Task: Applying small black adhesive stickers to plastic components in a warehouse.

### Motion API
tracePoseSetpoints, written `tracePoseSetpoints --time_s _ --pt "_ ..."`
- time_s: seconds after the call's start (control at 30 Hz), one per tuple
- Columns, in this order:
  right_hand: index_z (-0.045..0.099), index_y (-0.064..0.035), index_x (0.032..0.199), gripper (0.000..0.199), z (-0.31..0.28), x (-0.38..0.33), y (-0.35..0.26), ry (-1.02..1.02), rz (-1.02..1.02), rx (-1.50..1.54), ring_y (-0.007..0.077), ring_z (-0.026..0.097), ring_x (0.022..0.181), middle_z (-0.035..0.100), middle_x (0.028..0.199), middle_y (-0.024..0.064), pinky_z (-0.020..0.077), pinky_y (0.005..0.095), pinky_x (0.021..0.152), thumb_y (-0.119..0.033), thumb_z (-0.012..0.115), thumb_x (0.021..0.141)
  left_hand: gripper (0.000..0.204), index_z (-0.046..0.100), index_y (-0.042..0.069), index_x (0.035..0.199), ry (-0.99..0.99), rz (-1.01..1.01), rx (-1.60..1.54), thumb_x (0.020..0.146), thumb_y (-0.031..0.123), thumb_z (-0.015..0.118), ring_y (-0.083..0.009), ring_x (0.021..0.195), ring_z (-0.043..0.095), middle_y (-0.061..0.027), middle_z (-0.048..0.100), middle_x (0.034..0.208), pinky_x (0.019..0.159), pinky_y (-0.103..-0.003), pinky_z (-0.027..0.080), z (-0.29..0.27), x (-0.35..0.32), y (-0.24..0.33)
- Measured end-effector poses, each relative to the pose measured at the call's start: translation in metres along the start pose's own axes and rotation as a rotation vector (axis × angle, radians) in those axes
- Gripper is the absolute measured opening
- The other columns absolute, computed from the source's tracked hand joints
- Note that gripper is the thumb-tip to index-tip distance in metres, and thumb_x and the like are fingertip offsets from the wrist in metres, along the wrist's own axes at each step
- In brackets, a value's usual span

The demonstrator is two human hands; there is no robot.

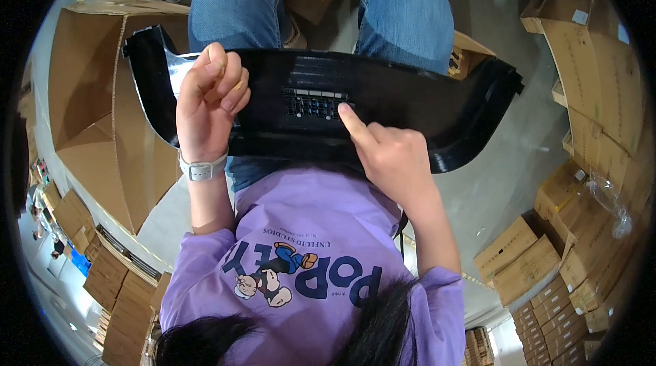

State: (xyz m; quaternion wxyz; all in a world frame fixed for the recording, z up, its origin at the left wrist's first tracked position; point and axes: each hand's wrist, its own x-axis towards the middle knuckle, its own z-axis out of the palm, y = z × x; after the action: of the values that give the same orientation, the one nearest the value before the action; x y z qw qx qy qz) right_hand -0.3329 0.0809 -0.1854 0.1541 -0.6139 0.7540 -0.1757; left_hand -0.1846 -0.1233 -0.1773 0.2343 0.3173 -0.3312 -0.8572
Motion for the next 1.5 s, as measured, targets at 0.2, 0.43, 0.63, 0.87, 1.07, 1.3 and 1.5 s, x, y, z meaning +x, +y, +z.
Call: tracePoseSetpoints --time_s 0.2,0.43,0.63,0.87,1.07,1.3,1.5 --pt "0.068 -0.0085 0.096 0.020 -0.044 -0.025 0.035 0.286 0.082 0.269 0.0133 0.047 0.045 0.046 0.052 0.0041 0.0391 0.0288 0.045 -0.009 0.068 0.076 0.028 0.035 0.012 0.066 0.102 0.094 -0.068 0.090 0.022 0.044 -0.0095 0.037 0.028 0.0030 0.023 0.047 0.034 -0.022 0.020 -0.003 -0.005 0.010" --pt "0.058 -0.0055 0.094 0.014 -0.068 -0.049 0.101 0.567 0.603 0.496 0.0030 0.032 0.057 0.034 0.062 -0.0065 0.0247 0.0180 0.054 -0.011 0.064 0.082 0.024 0.044 0.007 0.070 0.014 0.299 0.258 0.086 0.019 0.057 -0.0030 0.050 0.028 0.0065 0.032 0.059 0.045 -0.020 0.022 -0.038 -0.061 0.024" --pt "0.051 -0.0099 0.086 0.024 -0.060 -0.064 0.128 0.306 0.926 0.848 0.0039 0.037 0.053 0.038 0.061 -0.0064 0.0273 0.0189 0.048 -0.032 0.059 0.086 0.021 0.049 0.004 0.072 0.583 0.314 0.541 0.087 0.014 0.059 -0.0012 0.056 0.036 0.0064 0.043 0.060 0.050 -0.019 0.027 -0.092 -0.132 -0.001" --pt "0.049 -0.0026 0.110 0.045 -0.038 -0.096 0.159 0.362 0.677 1.179 0.0191 0.054 0.099 0.054 0.107 0.0071 0.0448 0.0335 0.084 -0.028 0.063 0.076 0.056 0.059 -0.007 0.070 0.663 0.029 0.688 0.084 0.047 0.059 -0.0203 0.056 0.055 -0.0184 0.056 0.057 0.056 -0.039 0.045 -0.061 -0.088 -0.043" --pt "0.039 -0.0009 0.134 0.073 -0.049 -0.103 0.156 0.473 0.475 1.262 0.0318 0.049 0.115 0.048 0.127 0.0174 0.0406 0.0428 0.097 -0.036 0.055 0.071 0.039 0.054 -0.002 0.111 0.212 0.510 0.202 0.087 0.027 0.061 -0.0075 0.062 0.053 -0.0030 0.061 0.076 0.057 -0.025 0.044 -0.033 -0.075 -0.029" --pt "0.042 0.0006 0.132 0.068 -0.061 0.006 0.065 0.489 0.572 1.329 0.0314 0.049 0.116 0.047 0.131 0.0176 0.0407 0.0426 0.098 -0.040 0.052 0.078 0.067 0.043 0.000 0.126 0.287 0.496 0.494 0.077 0.040 0.066 -0.0183 0.046 0.052 -0.0081 0.052 0.053 0.047 -0.032 0.041 -0.011 -0.069 -0.001" --pt "0.052 0.0007 0.119 0.046 -0.035 0.116 -0.003 0.306 0.507 1.398 0.0235 0.054 0.095 0.055 0.109 0.0137 0.0423 0.0326 0.076 -0.033 0.050 0.088 0.030 0.059 -0.002 0.076 0.724 0.675 0.570 0.084 0.026 0.052 -0.0195 0.063 0.057 -0.0103 0.055 0.065 0.054 -0.036 0.046 -0.111 -0.093 0.113"
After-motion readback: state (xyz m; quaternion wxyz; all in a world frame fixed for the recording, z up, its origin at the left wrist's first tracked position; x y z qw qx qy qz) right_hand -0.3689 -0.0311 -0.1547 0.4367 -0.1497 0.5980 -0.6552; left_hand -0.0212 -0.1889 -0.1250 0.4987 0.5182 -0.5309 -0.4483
